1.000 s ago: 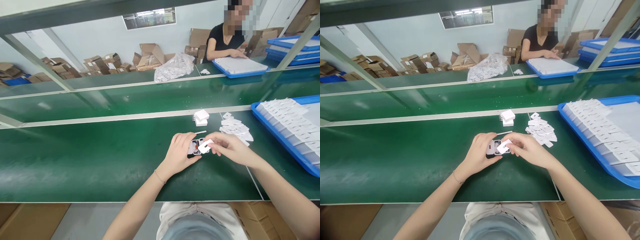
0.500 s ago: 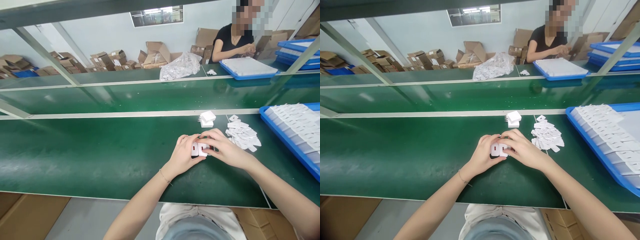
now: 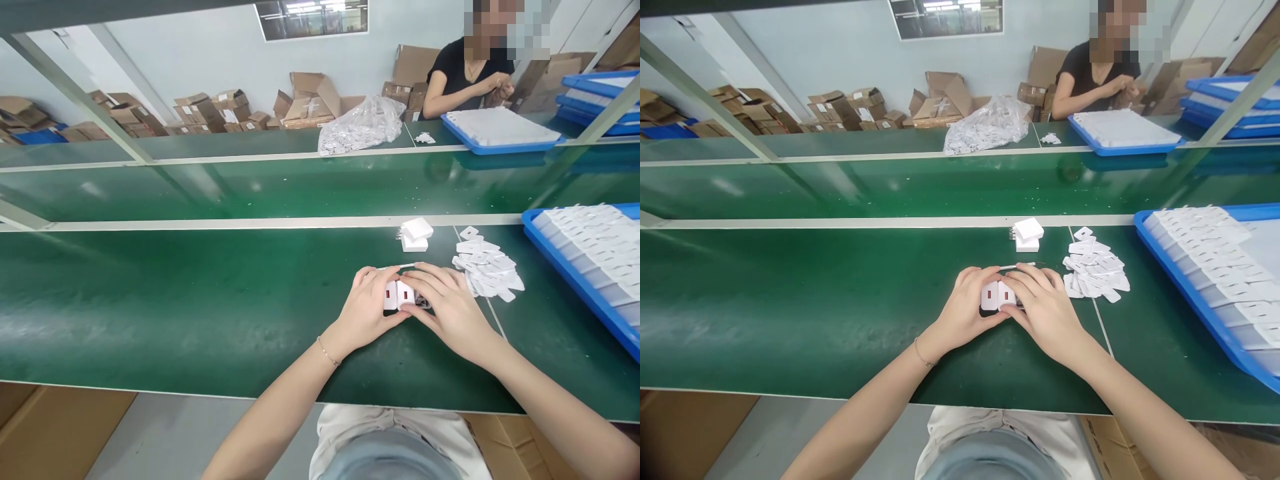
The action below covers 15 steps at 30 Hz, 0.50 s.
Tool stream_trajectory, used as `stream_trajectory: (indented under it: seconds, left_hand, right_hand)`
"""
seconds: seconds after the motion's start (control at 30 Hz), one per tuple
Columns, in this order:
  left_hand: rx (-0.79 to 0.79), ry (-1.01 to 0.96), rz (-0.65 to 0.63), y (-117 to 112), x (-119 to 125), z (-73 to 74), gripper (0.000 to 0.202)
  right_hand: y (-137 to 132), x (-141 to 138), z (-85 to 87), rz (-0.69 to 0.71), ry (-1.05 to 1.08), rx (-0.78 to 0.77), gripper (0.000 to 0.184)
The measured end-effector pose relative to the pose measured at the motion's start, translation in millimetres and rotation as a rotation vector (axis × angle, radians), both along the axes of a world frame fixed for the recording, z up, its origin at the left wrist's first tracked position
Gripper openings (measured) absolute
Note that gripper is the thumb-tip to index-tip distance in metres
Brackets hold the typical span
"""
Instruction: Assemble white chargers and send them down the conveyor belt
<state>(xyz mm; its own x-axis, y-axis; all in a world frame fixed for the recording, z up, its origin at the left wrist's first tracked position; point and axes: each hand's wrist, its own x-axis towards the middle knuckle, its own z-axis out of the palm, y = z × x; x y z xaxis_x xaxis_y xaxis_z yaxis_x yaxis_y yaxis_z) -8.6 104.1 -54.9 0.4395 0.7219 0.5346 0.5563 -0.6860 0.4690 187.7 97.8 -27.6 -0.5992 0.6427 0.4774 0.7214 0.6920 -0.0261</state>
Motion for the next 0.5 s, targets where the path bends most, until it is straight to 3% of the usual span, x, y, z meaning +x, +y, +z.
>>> stream_trajectory:
  seconds: [0.27,0.5]
  left_hand:
    - [0.012,0.014,0.016,-1,2,1.4,0.058]
    - [-0.014,0.044,0.035,0,2,-0.5,0.059]
  right_hand:
    - [0,-2,1.9,0.029,-0.099,0.153,0.033]
    - [-6,-4,-18.3,-0.032,-0.123,0.349,0.032]
